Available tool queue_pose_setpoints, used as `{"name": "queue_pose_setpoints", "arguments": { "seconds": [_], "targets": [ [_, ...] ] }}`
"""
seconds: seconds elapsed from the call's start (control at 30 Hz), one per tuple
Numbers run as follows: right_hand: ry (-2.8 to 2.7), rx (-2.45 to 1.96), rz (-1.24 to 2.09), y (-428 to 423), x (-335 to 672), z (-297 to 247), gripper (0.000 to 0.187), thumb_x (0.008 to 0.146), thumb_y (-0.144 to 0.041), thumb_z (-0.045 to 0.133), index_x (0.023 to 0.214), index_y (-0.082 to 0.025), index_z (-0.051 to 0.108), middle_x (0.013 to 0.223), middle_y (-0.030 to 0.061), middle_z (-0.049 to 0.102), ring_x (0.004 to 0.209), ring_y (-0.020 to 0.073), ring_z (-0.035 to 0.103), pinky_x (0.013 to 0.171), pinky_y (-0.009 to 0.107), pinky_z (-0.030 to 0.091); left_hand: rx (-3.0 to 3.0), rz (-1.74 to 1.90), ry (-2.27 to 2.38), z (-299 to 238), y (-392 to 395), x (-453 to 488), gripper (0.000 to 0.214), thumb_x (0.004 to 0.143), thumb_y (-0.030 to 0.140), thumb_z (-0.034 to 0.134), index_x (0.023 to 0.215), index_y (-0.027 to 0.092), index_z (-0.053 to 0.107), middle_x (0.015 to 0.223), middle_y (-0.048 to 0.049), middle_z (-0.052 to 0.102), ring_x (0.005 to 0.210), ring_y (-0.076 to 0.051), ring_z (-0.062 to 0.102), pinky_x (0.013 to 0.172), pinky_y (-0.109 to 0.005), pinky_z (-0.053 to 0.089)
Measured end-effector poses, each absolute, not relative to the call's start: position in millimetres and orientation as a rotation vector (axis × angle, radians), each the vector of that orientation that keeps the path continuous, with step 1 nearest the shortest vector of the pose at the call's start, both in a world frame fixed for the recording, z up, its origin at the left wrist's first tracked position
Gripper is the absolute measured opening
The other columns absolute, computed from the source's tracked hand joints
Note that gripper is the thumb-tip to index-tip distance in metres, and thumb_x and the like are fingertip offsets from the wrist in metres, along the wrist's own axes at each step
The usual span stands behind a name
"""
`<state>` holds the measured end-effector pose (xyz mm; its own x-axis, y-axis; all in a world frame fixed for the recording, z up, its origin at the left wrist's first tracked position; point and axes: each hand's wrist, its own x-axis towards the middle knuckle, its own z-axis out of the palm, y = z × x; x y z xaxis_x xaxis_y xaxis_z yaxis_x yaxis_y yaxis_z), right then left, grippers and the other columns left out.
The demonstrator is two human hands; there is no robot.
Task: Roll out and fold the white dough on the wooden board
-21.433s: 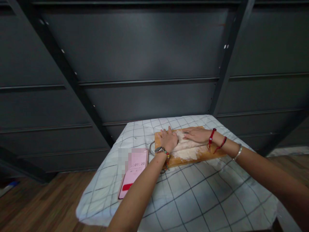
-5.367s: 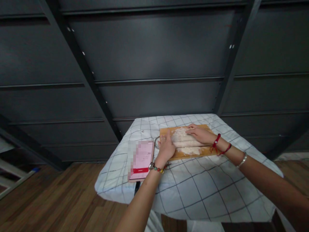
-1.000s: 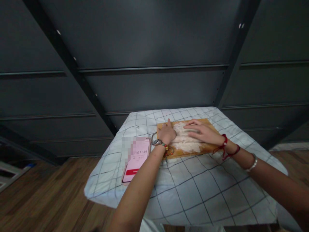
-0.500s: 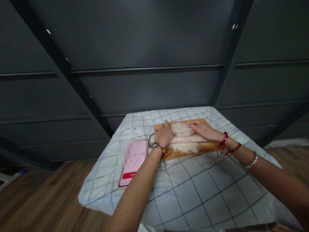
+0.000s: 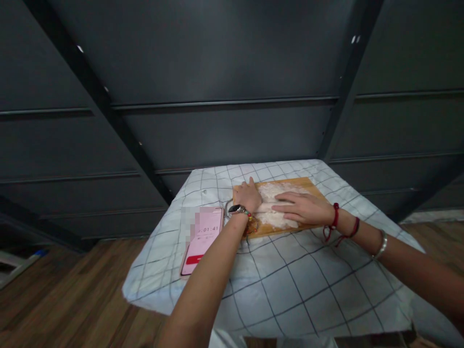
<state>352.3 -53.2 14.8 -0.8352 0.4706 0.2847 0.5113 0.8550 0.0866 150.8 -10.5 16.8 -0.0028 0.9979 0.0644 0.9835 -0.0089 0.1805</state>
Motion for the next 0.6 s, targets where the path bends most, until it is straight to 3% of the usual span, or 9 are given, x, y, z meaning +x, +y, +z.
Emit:
{"name": "queue_pose_setpoints", "arguments": {
  "seconds": [0.43,0.6],
  "targets": [
    [-2.783,-0.727,0.005,-55.0,349.8,21.6,0.031,0.091,-0.036,0.047,0.113,-0.025,0.066,0.130,0.0080,0.047,0.114,0.0218,0.050,0.095,0.039,0.044,2.122,0.259,2.264,17.2,-4.0,155.5,0.057,0.083,0.022,0.036,0.141,0.019,0.032,0.131,-0.0150,0.048,0.119,-0.030,0.044,0.098,-0.048,0.029],
    [-2.660,-0.709,0.105,-51.5,352.3,23.9,0.035,0.092,-0.036,0.045,0.124,-0.026,0.058,0.125,0.0085,0.048,0.113,0.0198,0.050,0.097,0.039,0.042,2.112,0.214,2.279,19.7,-2.8,157.3,0.059,0.082,0.023,0.038,0.141,0.020,0.032,0.133,-0.0152,0.046,0.119,-0.030,0.045,0.098,-0.048,0.029]
  ]
}}
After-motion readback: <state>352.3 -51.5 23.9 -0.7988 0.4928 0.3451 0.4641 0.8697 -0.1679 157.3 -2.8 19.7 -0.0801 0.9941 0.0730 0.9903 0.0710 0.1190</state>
